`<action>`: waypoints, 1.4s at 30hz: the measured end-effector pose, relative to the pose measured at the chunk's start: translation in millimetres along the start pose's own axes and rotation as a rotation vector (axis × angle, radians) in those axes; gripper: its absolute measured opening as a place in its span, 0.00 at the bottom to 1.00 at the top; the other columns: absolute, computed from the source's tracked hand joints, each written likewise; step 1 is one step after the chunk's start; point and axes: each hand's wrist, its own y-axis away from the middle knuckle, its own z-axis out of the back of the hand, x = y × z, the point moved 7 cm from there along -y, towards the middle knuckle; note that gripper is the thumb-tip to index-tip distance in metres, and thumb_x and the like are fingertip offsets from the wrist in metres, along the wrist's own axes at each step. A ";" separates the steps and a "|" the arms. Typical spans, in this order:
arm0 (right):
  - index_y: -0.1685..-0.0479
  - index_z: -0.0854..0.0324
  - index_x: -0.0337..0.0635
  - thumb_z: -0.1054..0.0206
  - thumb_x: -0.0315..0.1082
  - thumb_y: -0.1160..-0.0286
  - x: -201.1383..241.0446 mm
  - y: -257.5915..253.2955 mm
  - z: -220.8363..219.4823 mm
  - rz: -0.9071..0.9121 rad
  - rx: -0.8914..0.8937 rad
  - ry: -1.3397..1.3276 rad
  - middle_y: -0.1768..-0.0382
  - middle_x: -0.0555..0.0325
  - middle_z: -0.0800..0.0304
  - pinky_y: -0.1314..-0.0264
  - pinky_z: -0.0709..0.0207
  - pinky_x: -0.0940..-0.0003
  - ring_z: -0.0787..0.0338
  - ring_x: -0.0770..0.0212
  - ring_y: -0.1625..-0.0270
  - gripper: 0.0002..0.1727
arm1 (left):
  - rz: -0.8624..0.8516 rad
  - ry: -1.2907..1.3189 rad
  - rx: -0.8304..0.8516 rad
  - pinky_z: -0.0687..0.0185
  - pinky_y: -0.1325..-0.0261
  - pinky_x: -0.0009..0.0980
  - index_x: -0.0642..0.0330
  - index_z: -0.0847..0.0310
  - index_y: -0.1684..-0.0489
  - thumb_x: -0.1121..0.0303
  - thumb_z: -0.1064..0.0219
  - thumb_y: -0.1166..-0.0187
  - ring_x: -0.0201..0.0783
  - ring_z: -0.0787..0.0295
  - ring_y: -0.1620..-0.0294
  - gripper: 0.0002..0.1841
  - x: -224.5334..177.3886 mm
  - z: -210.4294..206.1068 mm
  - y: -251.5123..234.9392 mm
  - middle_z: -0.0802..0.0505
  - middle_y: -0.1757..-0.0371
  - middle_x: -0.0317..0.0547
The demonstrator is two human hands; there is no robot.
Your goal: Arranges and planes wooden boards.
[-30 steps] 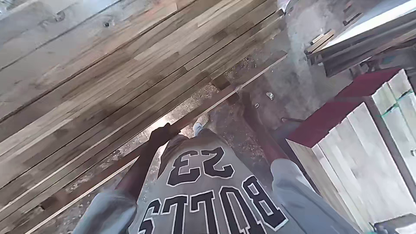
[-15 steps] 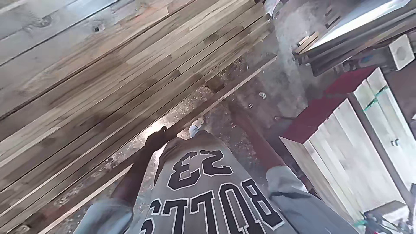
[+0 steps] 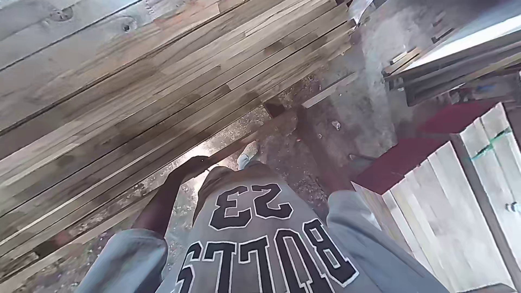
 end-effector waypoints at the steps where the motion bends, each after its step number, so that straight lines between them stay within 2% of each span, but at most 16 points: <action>1: 0.05 0.56 0.46 0.36 0.35 0.19 17.7 20.4 -10.5 -0.018 0.098 -0.006 0.32 0.31 0.17 0.42 0.16 0.33 0.09 0.32 0.42 0.44 | 0.000 -0.009 -0.001 0.17 0.57 0.54 0.54 0.15 0.40 0.38 0.47 0.13 0.47 0.13 0.65 0.29 1.2 -0.3 -2.0 0.10 0.61 0.53; 5: 0.07 0.49 0.54 0.40 0.32 0.18 62.0 80.2 -38.6 -0.108 0.338 -0.101 0.38 0.34 0.15 0.43 0.16 0.38 0.09 0.37 0.44 0.39 | -0.008 -0.021 0.002 0.17 0.58 0.53 0.55 0.15 0.41 0.39 0.46 0.13 0.47 0.14 0.66 0.29 -0.1 -0.4 -4.9 0.10 0.62 0.52; 8: 0.08 0.42 0.60 0.45 0.36 0.10 39.9 86.0 -39.1 -0.085 0.426 -0.291 0.48 0.41 0.10 0.54 0.12 0.50 0.06 0.50 0.59 0.31 | 0.018 0.010 0.030 0.17 0.62 0.46 0.55 0.16 0.39 0.42 0.47 0.11 0.41 0.17 0.71 0.26 7.6 -4.0 -6.5 0.12 0.66 0.48; 9: 0.11 0.38 0.56 0.47 0.36 0.08 25.9 81.8 -36.9 -0.108 0.436 -0.436 0.48 0.41 0.11 0.55 0.10 0.54 0.06 0.53 0.61 0.27 | 0.033 0.017 0.034 0.18 0.65 0.43 0.54 0.15 0.41 0.43 0.47 0.11 0.39 0.19 0.74 0.25 8.6 -2.6 -7.0 0.13 0.68 0.46; 11: 0.16 0.32 0.48 0.46 0.36 0.09 -15.0 65.9 -25.0 -0.191 0.316 -0.623 0.47 0.41 0.10 0.56 0.08 0.54 0.05 0.53 0.61 0.24 | 0.066 0.006 0.039 0.20 0.68 0.42 0.55 0.15 0.45 0.45 0.47 0.11 0.38 0.20 0.77 0.24 2.2 0.7 -10.2 0.15 0.73 0.44; 14: 0.12 0.38 0.52 0.45 0.34 0.09 -71.8 36.1 -0.4 -0.259 0.073 -0.689 0.44 0.41 0.10 0.54 0.08 0.50 0.05 0.49 0.58 0.27 | 0.094 0.021 0.033 0.17 0.68 0.40 0.55 0.14 0.44 0.44 0.46 0.11 0.38 0.17 0.77 0.24 5.0 -1.4 -10.8 0.13 0.72 0.44; 18: 0.09 0.43 0.49 0.49 0.36 0.08 -130.4 -30.2 31.1 -0.236 -0.168 -0.510 0.38 0.36 0.12 0.44 0.12 0.37 0.06 0.39 0.46 0.29 | 0.098 -0.095 -0.053 0.13 0.45 0.52 0.54 0.17 0.34 0.44 0.42 0.13 0.46 0.06 0.57 0.25 1.6 6.7 -10.7 0.05 0.54 0.51; 21: 0.08 0.42 0.53 0.50 0.34 0.09 -149.5 -64.5 65.7 -0.258 -0.282 -0.317 0.29 0.35 0.17 0.33 0.22 0.31 0.13 0.33 0.33 0.30 | -0.071 -0.190 -0.114 0.20 0.30 0.58 0.54 0.20 0.27 0.43 0.26 0.24 0.53 0.10 0.39 0.32 -5.1 7.4 3.9 0.07 0.42 0.57; 24: 0.08 0.41 0.56 0.44 0.28 0.16 -161.6 -94.6 78.1 -0.177 -0.354 -0.243 0.26 0.37 0.19 0.33 0.21 0.32 0.15 0.33 0.30 0.35 | -0.081 -0.421 -0.164 0.20 0.30 0.61 0.54 0.24 0.23 0.35 0.28 0.28 0.56 0.11 0.36 0.40 -0.4 0.6 -3.6 0.08 0.39 0.56; 29: 0.16 0.34 0.45 0.31 0.25 0.32 -191.9 -93.2 58.4 -0.245 -0.169 -0.047 0.24 0.31 0.26 0.39 0.20 0.28 0.16 0.28 0.32 0.38 | 0.047 -0.447 -0.232 0.19 0.34 0.65 0.52 0.19 0.29 0.46 0.36 0.18 0.59 0.11 0.35 0.26 -9.3 -1.3 7.5 0.08 0.39 0.58; 31: 0.12 0.39 0.45 0.27 0.28 0.36 -211.2 -97.7 68.9 -0.268 -0.166 -0.012 0.29 0.26 0.23 0.39 0.22 0.25 0.17 0.25 0.32 0.44 | 0.068 -0.483 -0.267 0.18 0.38 0.67 0.51 0.18 0.32 0.48 0.40 0.15 0.59 0.10 0.37 0.23 -15.4 -4.0 12.4 0.07 0.41 0.57; 33: 0.09 0.44 0.41 0.32 0.28 0.28 -208.8 -99.7 95.9 -0.261 -0.156 -0.010 0.33 0.22 0.20 0.37 0.23 0.25 0.16 0.24 0.34 0.42 | 0.079 -0.517 -0.297 0.16 0.42 0.67 0.51 0.17 0.34 0.49 0.43 0.14 0.59 0.09 0.39 0.21 -19.3 -8.0 16.8 0.07 0.43 0.56; 35: 0.06 0.49 0.46 0.42 0.27 0.19 -190.7 -114.9 123.7 -0.231 -0.120 -0.079 0.35 0.25 0.17 0.39 0.22 0.27 0.12 0.27 0.39 0.39 | 0.096 -0.557 -0.337 0.15 0.45 0.66 0.50 0.17 0.35 0.49 0.47 0.12 0.58 0.08 0.41 0.21 -23.0 -9.1 18.6 0.07 0.43 0.55; 37: 0.15 0.34 0.44 0.47 0.35 0.09 -169.6 -118.1 134.7 -0.227 -0.044 -0.267 0.36 0.30 0.15 0.42 0.14 0.35 0.07 0.35 0.45 0.25 | 0.110 -0.584 -0.374 0.14 0.47 0.66 0.49 0.18 0.34 0.50 0.48 0.12 0.59 0.08 0.42 0.21 -24.0 -12.4 21.5 0.07 0.44 0.55; 40: 0.18 0.33 0.41 0.48 0.40 0.07 -130.2 -95.6 117.2 -0.239 0.066 -0.450 0.42 0.33 0.13 0.52 0.10 0.45 0.06 0.44 0.56 0.24 | 0.135 -0.583 -0.400 0.15 0.48 0.66 0.48 0.19 0.33 0.51 0.48 0.13 0.59 0.08 0.43 0.20 -22.3 -13.8 22.7 0.07 0.44 0.54; 42: 0.18 0.31 0.39 0.46 0.35 0.10 -107.1 -82.2 91.2 -0.133 0.022 -0.383 0.43 0.32 0.13 0.48 0.14 0.39 0.07 0.40 0.54 0.24 | 0.143 -0.582 -0.413 0.14 0.51 0.67 0.48 0.18 0.34 0.52 0.47 0.14 0.59 0.07 0.44 0.19 -21.6 -13.0 20.4 0.07 0.45 0.54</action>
